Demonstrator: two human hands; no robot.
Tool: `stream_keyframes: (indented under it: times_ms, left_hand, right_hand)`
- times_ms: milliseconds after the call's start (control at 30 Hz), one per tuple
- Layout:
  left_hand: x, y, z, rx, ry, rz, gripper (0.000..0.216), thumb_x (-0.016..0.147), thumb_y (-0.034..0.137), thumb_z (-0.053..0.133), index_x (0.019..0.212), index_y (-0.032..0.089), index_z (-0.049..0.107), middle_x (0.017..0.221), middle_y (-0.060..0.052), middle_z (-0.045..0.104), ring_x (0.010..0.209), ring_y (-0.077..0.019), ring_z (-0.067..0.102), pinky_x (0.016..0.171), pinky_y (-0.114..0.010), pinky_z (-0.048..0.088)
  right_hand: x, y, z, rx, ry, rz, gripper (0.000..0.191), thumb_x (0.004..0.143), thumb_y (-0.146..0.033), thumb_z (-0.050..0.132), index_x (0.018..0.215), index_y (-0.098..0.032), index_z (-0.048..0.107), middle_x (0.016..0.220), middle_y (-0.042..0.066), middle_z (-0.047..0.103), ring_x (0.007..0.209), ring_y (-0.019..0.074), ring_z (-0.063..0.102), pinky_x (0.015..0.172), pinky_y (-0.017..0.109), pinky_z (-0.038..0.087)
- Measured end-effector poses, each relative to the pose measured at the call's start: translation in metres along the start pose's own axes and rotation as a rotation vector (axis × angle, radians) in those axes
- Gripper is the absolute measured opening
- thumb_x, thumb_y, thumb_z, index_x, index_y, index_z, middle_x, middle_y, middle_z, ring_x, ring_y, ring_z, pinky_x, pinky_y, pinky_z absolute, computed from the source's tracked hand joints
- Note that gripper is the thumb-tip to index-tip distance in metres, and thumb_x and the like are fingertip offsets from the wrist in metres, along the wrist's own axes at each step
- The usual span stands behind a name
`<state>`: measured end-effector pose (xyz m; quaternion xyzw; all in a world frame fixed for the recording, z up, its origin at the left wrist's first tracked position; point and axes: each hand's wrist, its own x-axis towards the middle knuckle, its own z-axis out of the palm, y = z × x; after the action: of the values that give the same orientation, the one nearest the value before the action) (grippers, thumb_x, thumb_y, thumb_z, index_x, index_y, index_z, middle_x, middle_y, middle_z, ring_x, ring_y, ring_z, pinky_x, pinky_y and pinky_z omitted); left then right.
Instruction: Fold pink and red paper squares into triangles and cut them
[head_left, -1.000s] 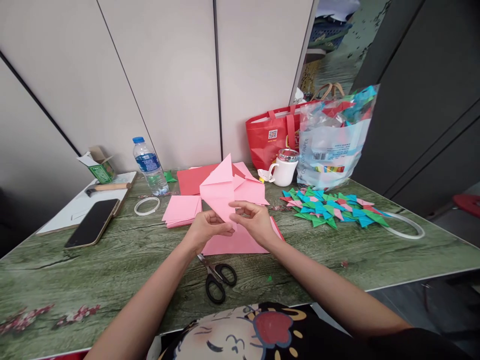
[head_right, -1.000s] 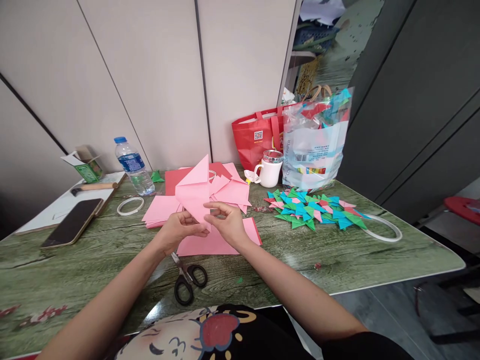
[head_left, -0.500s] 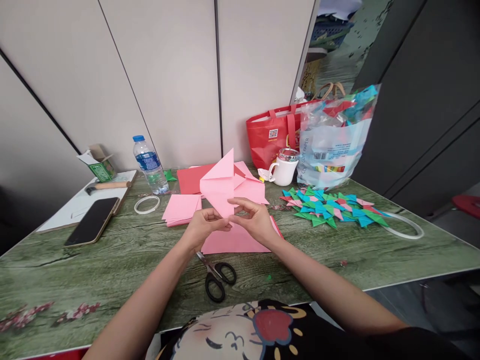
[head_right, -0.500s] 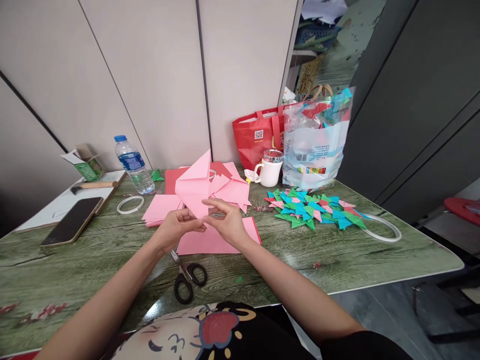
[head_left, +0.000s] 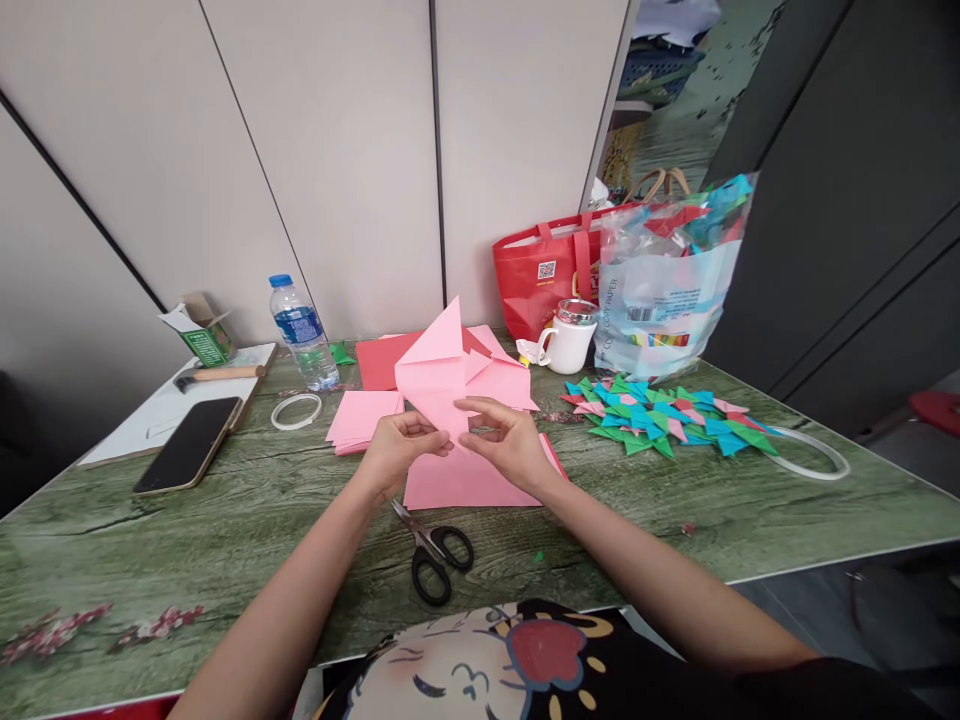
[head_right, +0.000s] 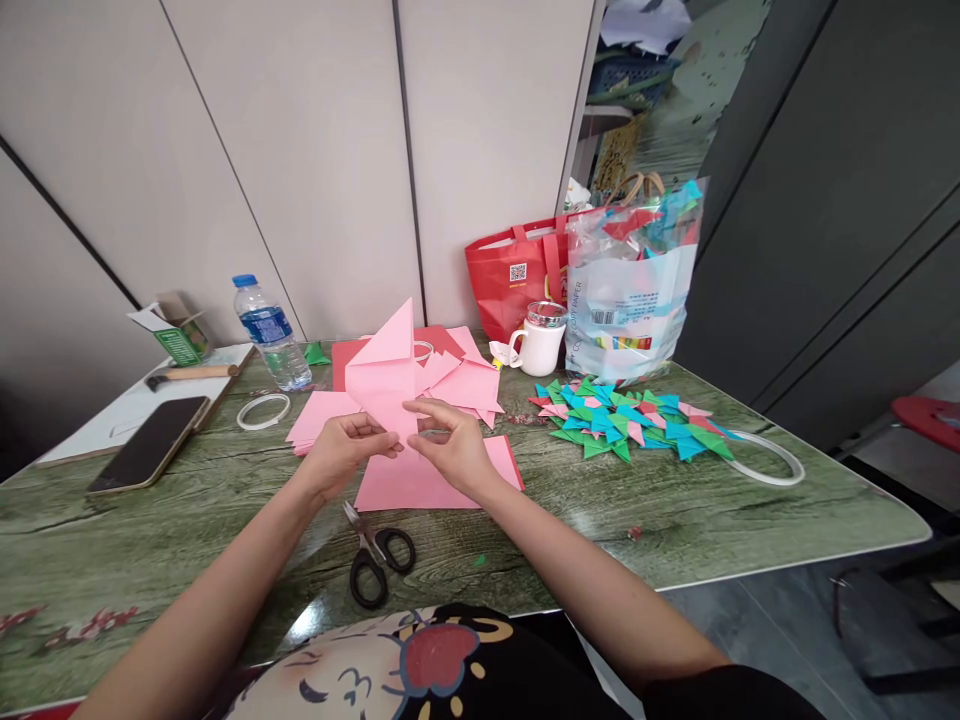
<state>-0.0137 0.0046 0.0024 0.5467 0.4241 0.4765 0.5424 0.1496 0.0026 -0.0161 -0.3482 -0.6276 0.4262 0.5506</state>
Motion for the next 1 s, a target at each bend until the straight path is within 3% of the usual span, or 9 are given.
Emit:
stream_keyframes:
  times_ms: [200, 600, 900, 1000]
  left_hand:
    - [0.002, 0.012, -0.009, -0.045, 0.03, 0.007, 0.017, 0.052, 0.02, 0.076, 0.062, 0.012, 0.064, 0.059, -0.005, 0.065, 0.055, -0.0157, 0.061, 0.059, -0.028, 0.049]
    - [0.011, 0.023, -0.036, -0.177, 0.277, 0.121, 0.026, 0.048, 0.016, 0.078, 0.07, 0.011, 0.065, 0.061, -0.003, 0.066, 0.055, -0.0111, 0.061, 0.06, -0.023, 0.05]
    - [0.013, 0.021, -0.035, -0.285, 0.221, 0.191, 0.027, 0.052, 0.011, 0.076, 0.077, 0.013, 0.065, 0.061, -0.001, 0.065, 0.056, -0.0094, 0.059, 0.06, -0.021, 0.048]
    - [0.011, 0.021, -0.03, -0.298, 0.151, 0.204, 0.03, 0.056, 0.014, 0.075, 0.085, 0.014, 0.065, 0.066, -0.001, 0.066, 0.059, -0.0083, 0.058, 0.061, -0.02, 0.048]
  right_hand:
    - [0.001, -0.001, 0.0, 0.035, -0.029, 0.022, 0.04, 0.064, -0.018, 0.066, 0.103, -0.024, 0.062, 0.115, 0.005, 0.055, 0.074, 0.0098, 0.057, 0.065, 0.023, 0.052]
    - [0.003, 0.002, 0.0, 0.029, -0.031, 0.019, 0.039, 0.063, -0.016, 0.065, 0.102, -0.023, 0.063, 0.112, 0.004, 0.057, 0.075, 0.0095, 0.057, 0.063, 0.022, 0.051]
    - [0.002, -0.004, 0.0, 0.04, -0.006, 0.029, 0.039, 0.063, -0.012, 0.063, 0.101, -0.021, 0.062, 0.11, 0.005, 0.059, 0.074, 0.0092, 0.055, 0.063, 0.022, 0.051]
    - [0.003, -0.004, -0.001, 0.034, 0.002, 0.024, 0.038, 0.063, -0.012, 0.061, 0.101, -0.02, 0.061, 0.11, 0.004, 0.058, 0.072, 0.0086, 0.054, 0.062, 0.021, 0.05]
